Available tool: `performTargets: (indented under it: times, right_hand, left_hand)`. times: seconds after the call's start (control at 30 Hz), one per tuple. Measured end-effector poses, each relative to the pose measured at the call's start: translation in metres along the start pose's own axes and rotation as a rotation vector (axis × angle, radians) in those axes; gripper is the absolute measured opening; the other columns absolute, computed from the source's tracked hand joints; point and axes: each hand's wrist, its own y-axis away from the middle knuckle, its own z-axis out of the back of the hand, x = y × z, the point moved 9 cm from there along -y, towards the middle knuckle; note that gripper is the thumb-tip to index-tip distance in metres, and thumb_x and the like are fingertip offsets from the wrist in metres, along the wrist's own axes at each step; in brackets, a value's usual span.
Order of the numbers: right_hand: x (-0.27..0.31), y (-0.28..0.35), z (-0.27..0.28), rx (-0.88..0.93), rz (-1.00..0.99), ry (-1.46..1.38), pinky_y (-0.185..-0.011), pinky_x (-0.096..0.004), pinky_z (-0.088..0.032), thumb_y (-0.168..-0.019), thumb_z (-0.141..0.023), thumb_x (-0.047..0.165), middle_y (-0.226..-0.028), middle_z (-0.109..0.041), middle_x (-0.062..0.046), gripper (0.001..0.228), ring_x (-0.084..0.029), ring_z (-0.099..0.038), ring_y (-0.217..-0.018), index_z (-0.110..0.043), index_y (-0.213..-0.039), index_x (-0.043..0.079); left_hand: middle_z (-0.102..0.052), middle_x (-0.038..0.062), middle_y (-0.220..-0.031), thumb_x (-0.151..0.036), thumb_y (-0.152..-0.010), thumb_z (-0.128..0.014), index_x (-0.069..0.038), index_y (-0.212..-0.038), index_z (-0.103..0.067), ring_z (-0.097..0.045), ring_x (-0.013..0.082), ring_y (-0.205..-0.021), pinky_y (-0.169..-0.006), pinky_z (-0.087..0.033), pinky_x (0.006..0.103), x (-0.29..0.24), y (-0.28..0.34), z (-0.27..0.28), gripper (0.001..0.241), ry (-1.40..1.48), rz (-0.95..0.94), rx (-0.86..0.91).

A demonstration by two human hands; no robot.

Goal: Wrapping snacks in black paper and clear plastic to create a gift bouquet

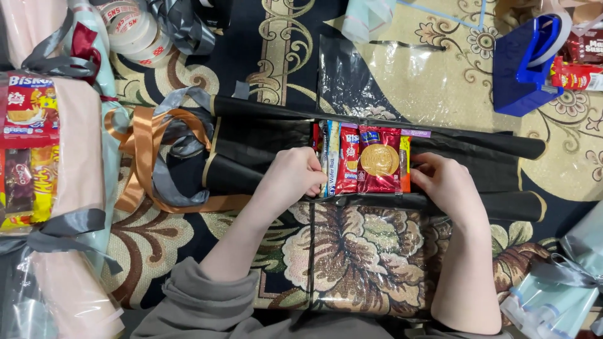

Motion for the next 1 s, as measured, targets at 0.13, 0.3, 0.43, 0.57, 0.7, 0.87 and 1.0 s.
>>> performTargets:
  times: [0.13,0.3,0.43,0.57,0.7,0.87,1.0]
  right_hand:
    - [-0.005,-0.002,-0.003,-0.002,-0.002,-0.014,-0.097,-0.05,-0.053,-0.092,-0.073,0.031,-0.109,-0.079,-0.009,0.041,-0.035,-0.07,-0.114,-0.071,-0.13,0.018]
    - [-0.01,-0.004,-0.005,-0.001,-0.012,-0.051,-0.096,-0.048,-0.054,-0.091,-0.075,0.033,-0.11,-0.079,-0.009,0.043,-0.033,-0.071,-0.113,-0.071,-0.13,0.018]
    - [-0.003,-0.003,-0.002,0.002,0.002,-0.039,-0.097,-0.049,-0.054,-0.091,-0.075,0.029,-0.111,-0.079,-0.012,0.043,-0.035,-0.07,-0.113,-0.071,-0.131,0.015]
    - [-0.004,-0.003,-0.001,-0.007,-0.006,-0.055,-0.098,-0.05,-0.053,-0.09,-0.076,0.031,-0.111,-0.079,-0.012,0.045,-0.036,-0.07,-0.114,-0.07,-0.132,0.017]
    - [-0.011,-0.006,-0.005,-0.002,0.009,-0.063,-0.096,-0.049,-0.054,-0.091,-0.074,0.029,-0.107,-0.079,-0.01,0.042,-0.034,-0.071,-0.111,-0.071,-0.132,0.021]
    - [-0.009,-0.005,-0.004,-0.01,0.012,-0.058,-0.095,-0.048,-0.054,-0.091,-0.074,0.027,-0.108,-0.079,-0.011,0.041,-0.034,-0.071,-0.111,-0.072,-0.131,0.02]
    - [-0.008,-0.004,-0.005,-0.014,0.014,-0.074,-0.095,-0.048,-0.054,-0.091,-0.075,0.027,-0.107,-0.079,-0.012,0.041,-0.034,-0.072,-0.109,-0.072,-0.132,0.019]
  left_hand:
    - [-0.075,0.008,-0.064,-0.017,-0.077,-0.066,-0.005,-0.096,-0.072,-0.077,0.0184,-0.063,-0.07,-0.059,0.0292,-0.007,0.011,0.002,0.023,-0.08,-0.016,-0.011]
    - [-0.075,0.011,-0.064,-0.01,-0.078,-0.063,-0.002,-0.096,-0.072,-0.077,0.0179,-0.06,-0.069,-0.06,0.0254,-0.002,0.002,-0.004,0.022,-0.002,-0.074,0.011]
    - [-0.075,0.011,-0.063,-0.01,-0.077,-0.064,0.0,-0.093,-0.073,-0.076,0.0161,-0.058,-0.066,-0.061,0.0237,-0.004,-0.001,-0.002,0.021,0.068,-0.087,0.03]
    - [-0.075,0.012,-0.068,-0.009,-0.081,-0.063,-0.001,-0.097,-0.073,-0.077,0.02,-0.065,-0.07,-0.061,0.0304,-0.004,0.0,0.0,0.02,0.007,-0.099,-0.029]
    - [-0.077,0.015,-0.073,-0.004,-0.078,-0.066,0.002,-0.099,-0.071,-0.077,0.0179,-0.063,-0.064,-0.062,0.0254,-0.008,0.0,0.002,0.022,0.123,-0.071,-0.021]
    - [-0.075,0.018,-0.076,-0.002,-0.081,-0.064,0.002,-0.118,-0.058,-0.076,0.0193,-0.063,-0.066,-0.064,0.0287,-0.019,0.011,0.005,0.038,0.178,-0.052,-0.005]
    - [-0.076,0.015,-0.077,-0.004,-0.08,-0.064,-0.002,-0.138,-0.049,-0.077,0.0176,-0.064,-0.069,-0.064,0.0272,-0.009,-0.002,0.001,0.06,0.183,-0.062,0.06]
